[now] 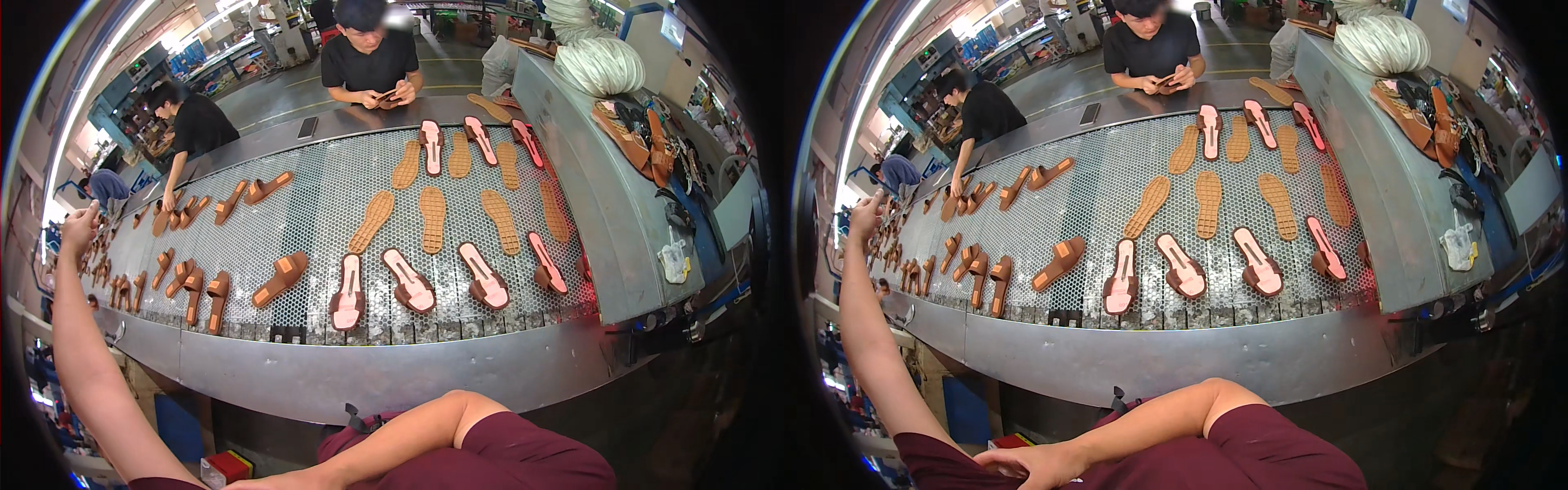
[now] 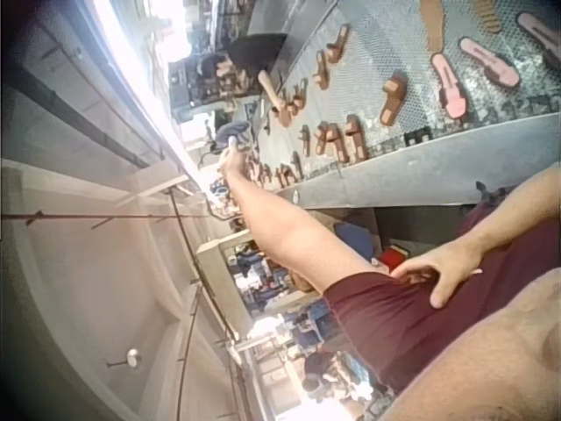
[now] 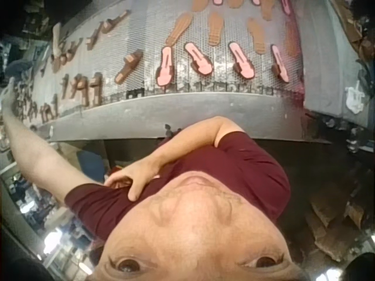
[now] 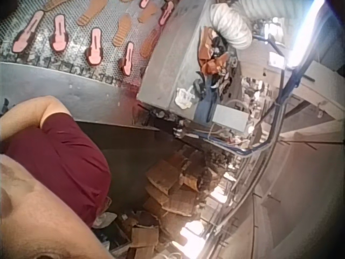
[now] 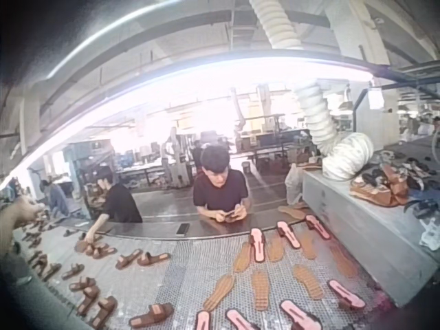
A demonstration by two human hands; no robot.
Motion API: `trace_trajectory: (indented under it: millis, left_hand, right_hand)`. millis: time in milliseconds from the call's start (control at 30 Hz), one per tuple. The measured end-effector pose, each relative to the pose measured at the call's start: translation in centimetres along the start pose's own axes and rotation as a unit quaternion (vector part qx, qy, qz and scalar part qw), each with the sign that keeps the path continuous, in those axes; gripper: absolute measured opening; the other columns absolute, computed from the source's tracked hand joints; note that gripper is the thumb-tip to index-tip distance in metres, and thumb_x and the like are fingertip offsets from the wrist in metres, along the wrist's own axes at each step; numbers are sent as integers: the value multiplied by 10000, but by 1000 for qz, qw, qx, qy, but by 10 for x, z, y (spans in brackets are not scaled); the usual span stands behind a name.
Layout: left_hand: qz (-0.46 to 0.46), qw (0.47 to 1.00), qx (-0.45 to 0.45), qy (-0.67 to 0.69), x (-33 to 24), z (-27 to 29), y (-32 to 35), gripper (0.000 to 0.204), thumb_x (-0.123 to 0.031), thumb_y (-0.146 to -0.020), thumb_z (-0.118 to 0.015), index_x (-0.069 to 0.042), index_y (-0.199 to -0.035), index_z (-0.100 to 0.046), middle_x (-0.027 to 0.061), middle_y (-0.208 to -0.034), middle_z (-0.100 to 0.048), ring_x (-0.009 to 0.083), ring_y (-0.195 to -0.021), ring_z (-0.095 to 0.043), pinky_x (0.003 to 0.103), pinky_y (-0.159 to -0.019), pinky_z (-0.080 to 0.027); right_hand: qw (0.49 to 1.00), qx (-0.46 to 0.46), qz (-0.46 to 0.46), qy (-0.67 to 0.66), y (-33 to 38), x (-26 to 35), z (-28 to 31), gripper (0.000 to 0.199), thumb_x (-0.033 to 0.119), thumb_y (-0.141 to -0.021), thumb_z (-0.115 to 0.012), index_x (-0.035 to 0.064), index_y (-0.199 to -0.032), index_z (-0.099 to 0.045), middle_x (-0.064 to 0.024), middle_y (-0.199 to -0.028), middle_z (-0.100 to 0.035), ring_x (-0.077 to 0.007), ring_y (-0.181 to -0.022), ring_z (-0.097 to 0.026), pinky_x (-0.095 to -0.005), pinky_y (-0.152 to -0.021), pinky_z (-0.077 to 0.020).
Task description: Aligning and matching shoe soles with uppers on a conveyor belt in a shoe factory.
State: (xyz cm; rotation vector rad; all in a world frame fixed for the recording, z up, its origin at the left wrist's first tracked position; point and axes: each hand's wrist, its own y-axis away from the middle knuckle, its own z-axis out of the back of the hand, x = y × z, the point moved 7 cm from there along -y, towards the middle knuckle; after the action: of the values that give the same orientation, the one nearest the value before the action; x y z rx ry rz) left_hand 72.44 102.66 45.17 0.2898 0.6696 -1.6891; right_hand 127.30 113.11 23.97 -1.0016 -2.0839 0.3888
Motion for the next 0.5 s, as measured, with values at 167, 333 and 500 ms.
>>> trace_trajectory:
  millis: [167,333,500]
  left_hand:
    - [-7,999,-24,-41,-10,-7,18,444,-488,-926,-687,-45,-951,-672,-38,-694,-570,58,-547,-497,222,-485,-385]
    - [-4,998,-8,-54,20,-5,12,417,-446,-923,-703,-34,-861,-674,-13,-666,-575,67,-546,-512,245,-493,-401]
    - [1,998,18,-61,7,-36,28,410,-424,-905,-732,-17,-897,-688,-2,-693,-595,76,-569,-527,246,-506,-411]
  right_hand:
    - [988,90,-121,41,19,-6,-2,844,250,-783,-877,-12,-1421,-391,-103,-1339,-553,-169,-1181,-529,-359,-1008,-454]
    - [996,14,-79,40,12,-12,6,919,272,-759,-897,-2,-1455,-364,-94,-1352,-539,-176,-1198,-512,-380,-1016,-441]
    - [999,2,8,-31,20,9,1,968,287,-746,-908,12,-1482,-342,-77,-1409,-490,-178,-1241,-471,-386,-1058,-406]
